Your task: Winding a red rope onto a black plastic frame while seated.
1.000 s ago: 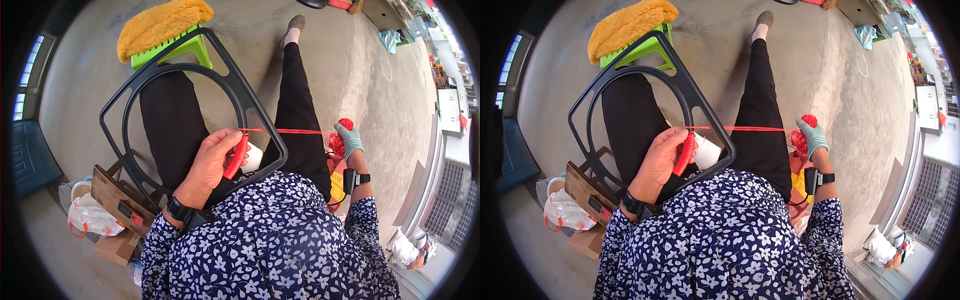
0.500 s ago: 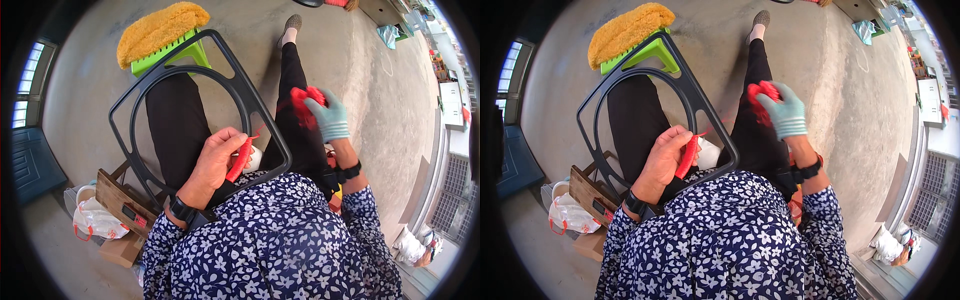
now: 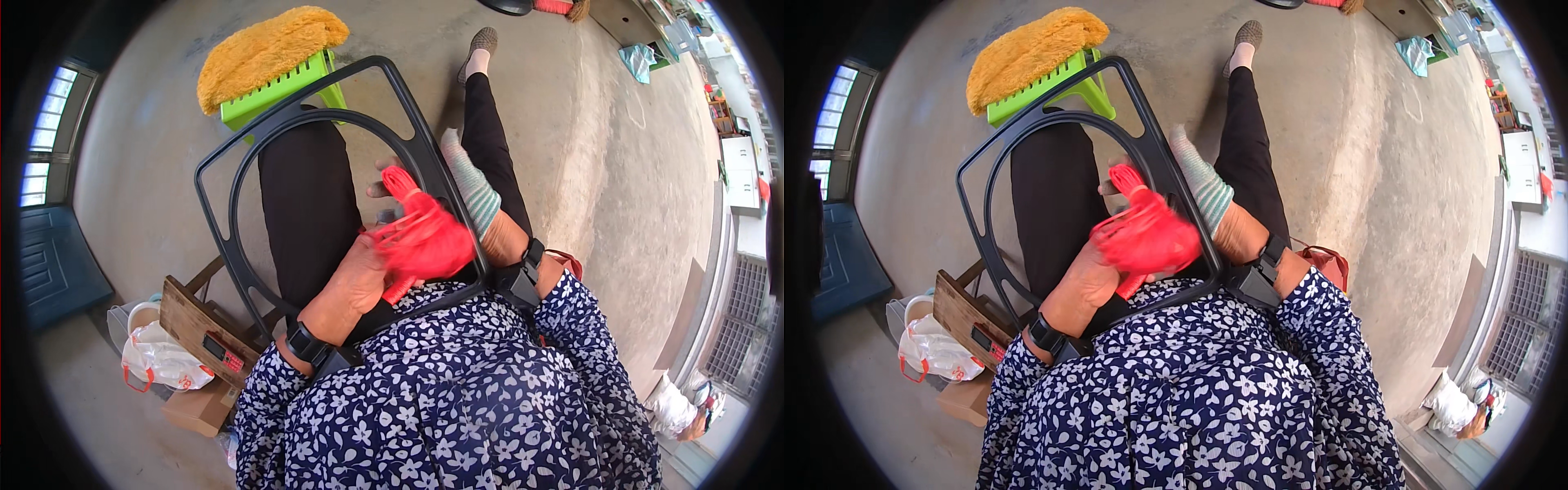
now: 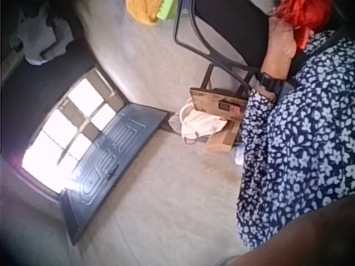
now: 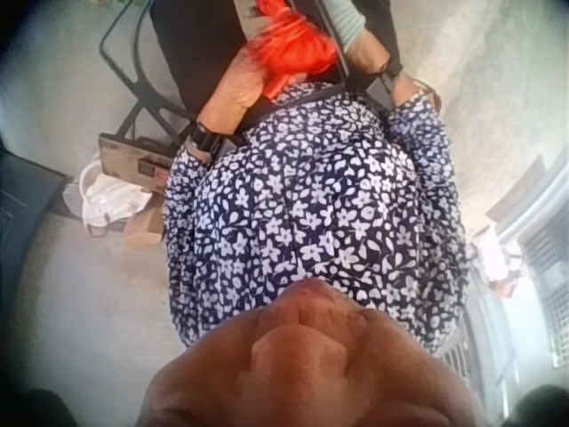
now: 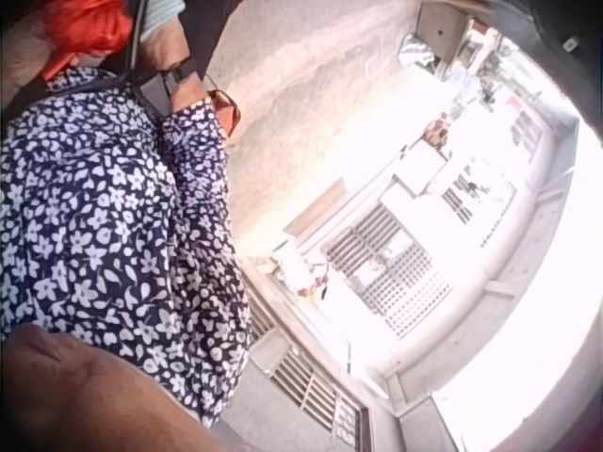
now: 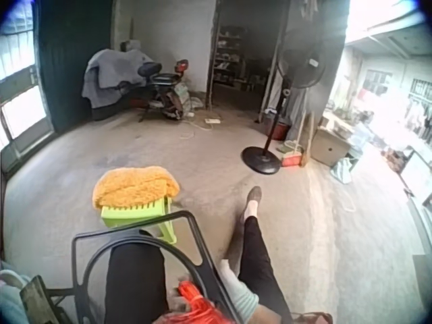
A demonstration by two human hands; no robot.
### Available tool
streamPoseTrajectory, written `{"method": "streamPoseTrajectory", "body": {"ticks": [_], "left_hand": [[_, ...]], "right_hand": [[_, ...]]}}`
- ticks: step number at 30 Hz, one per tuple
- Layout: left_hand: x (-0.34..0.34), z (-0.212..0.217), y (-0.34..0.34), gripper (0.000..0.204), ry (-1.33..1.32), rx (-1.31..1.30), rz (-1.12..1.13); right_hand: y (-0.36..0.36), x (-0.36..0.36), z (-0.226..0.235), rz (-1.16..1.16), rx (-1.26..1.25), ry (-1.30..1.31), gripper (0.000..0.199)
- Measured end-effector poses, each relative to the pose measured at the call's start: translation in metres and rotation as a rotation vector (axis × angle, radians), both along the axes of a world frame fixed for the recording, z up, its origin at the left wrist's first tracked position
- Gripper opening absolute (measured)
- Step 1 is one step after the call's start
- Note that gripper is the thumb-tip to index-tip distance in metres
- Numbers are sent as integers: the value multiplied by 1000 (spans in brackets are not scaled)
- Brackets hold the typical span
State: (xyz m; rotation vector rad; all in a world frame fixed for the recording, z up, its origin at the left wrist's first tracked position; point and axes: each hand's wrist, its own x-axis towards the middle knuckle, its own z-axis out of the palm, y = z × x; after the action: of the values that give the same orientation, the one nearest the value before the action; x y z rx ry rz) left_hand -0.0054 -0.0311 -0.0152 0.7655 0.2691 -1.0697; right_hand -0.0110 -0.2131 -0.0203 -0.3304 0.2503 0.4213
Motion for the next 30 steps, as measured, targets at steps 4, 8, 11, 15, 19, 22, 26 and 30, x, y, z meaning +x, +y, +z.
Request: {"method": "streamPoseTrajectory", "body": {"ticks": [4, 8, 11, 15, 19, 22, 26, 30], "left_hand": [[6, -14, 5, 15, 40, -27, -237], [4, -12, 0, 13, -100, 139, -88], [5, -8, 2, 13, -86, 149, -122], [4, -6, 0, 13, -132, 136, -154], [4, -5, 1, 13, -112, 139, -129], [4, -6, 1, 14, -141, 138, -146], [6, -3, 2, 16, -121, 189, -154], [7, -3, 3, 17, -116, 169, -151]], "right_hand": [[-4, -14, 16, 47, -332, -67, 46], [-13, -27, 17, 173, -935, 38, 36], [-15, -51, 23, 329, -1118, -1, 36], [-7, -63, 14, 375, -1500, -28, 34], [-1, -65, 2, 185, -948, 65, 42], [-7, -67, -10, 78, -293, 191, 50], [-34, -76, -18, 1, -401, 216, 36], [-62, -84, -23, -505, -313, 104, 35]]}}
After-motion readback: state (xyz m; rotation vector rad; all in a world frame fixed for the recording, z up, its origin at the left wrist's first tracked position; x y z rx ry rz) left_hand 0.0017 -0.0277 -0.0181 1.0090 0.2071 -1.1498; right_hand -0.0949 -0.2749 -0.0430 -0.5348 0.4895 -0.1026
